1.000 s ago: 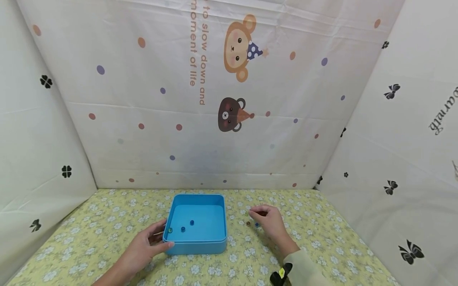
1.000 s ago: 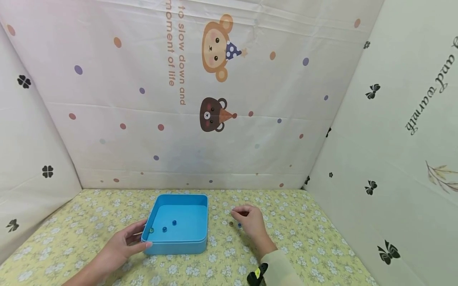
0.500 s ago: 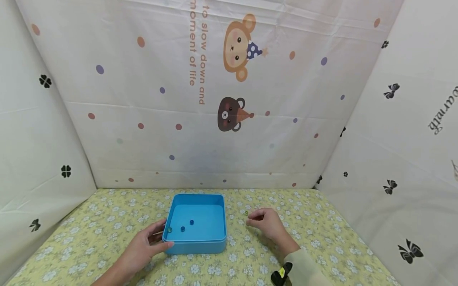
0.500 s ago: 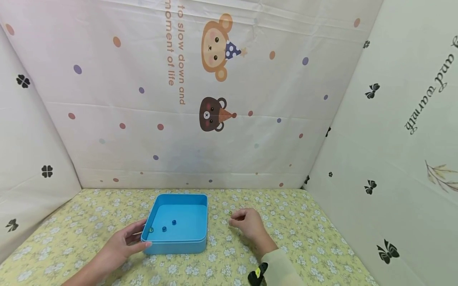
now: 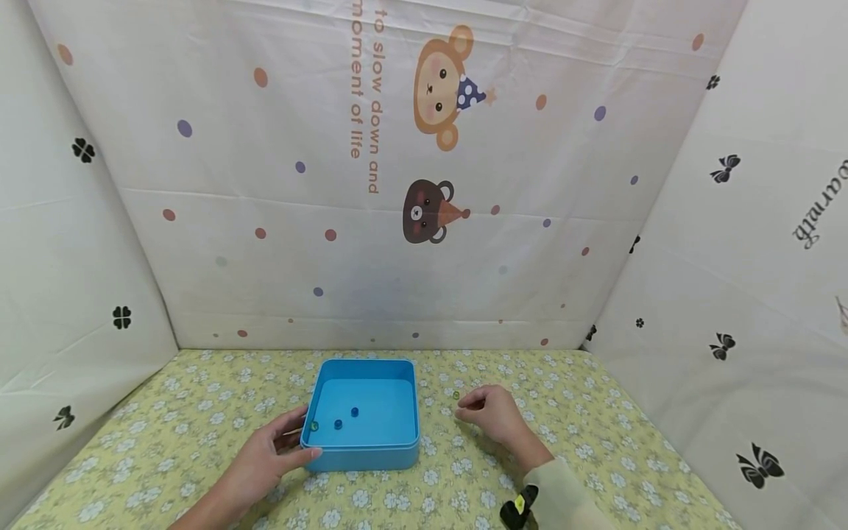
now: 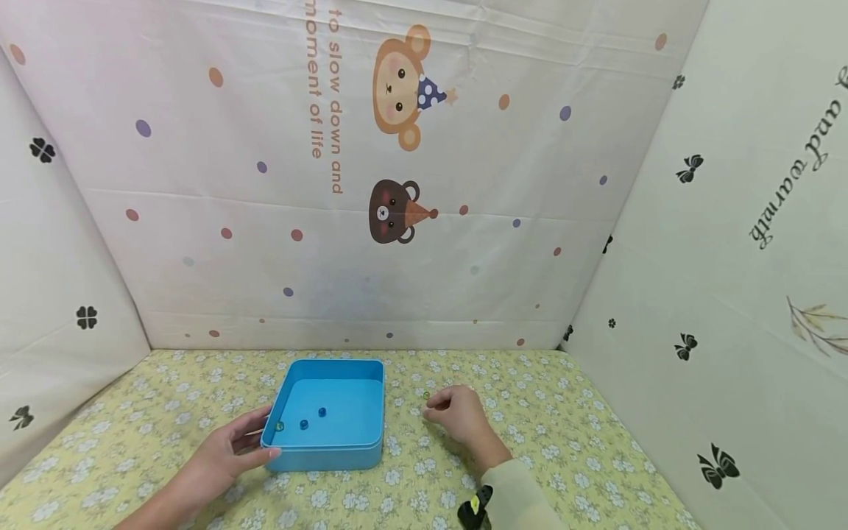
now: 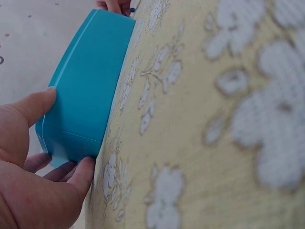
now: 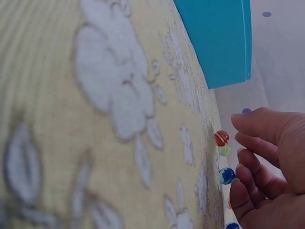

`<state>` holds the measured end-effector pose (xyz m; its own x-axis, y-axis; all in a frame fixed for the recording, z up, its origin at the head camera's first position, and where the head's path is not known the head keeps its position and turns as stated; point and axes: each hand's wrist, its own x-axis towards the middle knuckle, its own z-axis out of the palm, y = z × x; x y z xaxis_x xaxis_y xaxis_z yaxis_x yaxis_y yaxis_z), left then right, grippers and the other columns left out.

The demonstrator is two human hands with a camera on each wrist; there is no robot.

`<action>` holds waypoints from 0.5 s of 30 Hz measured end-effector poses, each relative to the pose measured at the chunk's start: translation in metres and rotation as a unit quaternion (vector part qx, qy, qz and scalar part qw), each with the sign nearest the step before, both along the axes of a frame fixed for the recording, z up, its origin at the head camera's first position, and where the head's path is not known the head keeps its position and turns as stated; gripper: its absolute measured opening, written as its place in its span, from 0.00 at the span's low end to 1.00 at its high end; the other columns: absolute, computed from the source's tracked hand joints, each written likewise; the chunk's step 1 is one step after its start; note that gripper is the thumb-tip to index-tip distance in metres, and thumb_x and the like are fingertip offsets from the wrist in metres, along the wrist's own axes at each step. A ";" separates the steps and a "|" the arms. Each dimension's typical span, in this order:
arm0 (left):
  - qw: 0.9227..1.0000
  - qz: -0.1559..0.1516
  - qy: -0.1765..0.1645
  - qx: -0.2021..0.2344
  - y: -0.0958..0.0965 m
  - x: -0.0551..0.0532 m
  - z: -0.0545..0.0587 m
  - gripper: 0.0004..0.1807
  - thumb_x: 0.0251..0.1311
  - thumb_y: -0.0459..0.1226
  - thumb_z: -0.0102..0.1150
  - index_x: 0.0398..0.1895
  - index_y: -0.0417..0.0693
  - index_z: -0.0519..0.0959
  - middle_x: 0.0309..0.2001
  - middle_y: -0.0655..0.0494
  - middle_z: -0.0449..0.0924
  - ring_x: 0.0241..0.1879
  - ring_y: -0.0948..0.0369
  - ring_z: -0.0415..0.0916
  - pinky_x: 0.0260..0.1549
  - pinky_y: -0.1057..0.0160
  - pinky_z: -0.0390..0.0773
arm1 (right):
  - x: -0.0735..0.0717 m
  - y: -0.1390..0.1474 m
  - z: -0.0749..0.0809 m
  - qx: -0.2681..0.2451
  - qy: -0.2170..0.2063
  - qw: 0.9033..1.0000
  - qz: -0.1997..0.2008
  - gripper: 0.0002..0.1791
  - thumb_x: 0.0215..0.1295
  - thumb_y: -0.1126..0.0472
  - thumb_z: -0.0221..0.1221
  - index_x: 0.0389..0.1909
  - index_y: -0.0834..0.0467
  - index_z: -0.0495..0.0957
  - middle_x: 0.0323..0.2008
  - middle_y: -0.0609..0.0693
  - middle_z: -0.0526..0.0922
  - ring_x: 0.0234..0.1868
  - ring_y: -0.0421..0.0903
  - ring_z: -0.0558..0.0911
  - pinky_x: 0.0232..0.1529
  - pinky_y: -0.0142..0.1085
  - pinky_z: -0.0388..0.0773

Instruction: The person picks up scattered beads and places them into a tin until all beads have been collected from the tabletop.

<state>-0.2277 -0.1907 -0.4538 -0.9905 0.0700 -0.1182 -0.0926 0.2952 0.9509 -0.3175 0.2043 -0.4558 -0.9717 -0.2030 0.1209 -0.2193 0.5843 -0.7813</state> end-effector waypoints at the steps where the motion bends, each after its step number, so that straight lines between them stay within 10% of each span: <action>1: 1.000 0.000 0.000 0.000 0.000 0.000 0.000 0.47 0.62 0.42 0.73 0.79 0.41 0.58 0.74 0.30 0.64 0.71 0.34 0.67 0.60 0.56 0.90 | 0.000 0.000 0.000 0.000 0.000 1.000 0.001 0.06 0.64 0.61 0.72 0.38 0.58 0.88 0.44 0.53 0.85 0.37 0.42 0.82 0.31 0.31 0.88; 15: 1.000 -0.003 -0.001 0.002 -0.002 -0.001 -0.002 0.47 0.62 0.41 0.73 0.80 0.41 0.58 0.74 0.31 0.63 0.71 0.34 0.66 0.61 0.57 0.90 | 0.000 -0.006 0.003 0.027 0.003 1.000 -0.008 0.03 0.62 0.64 0.72 0.35 0.59 0.89 0.43 0.53 0.85 0.36 0.43 0.80 0.28 0.32 0.83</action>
<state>-0.2285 -0.1923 -0.4558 -0.9899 0.0768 -0.1194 -0.0922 0.2918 0.9520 -0.3176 0.1987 -0.4528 -0.9740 -0.1947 0.1161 -0.2149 0.6292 -0.7469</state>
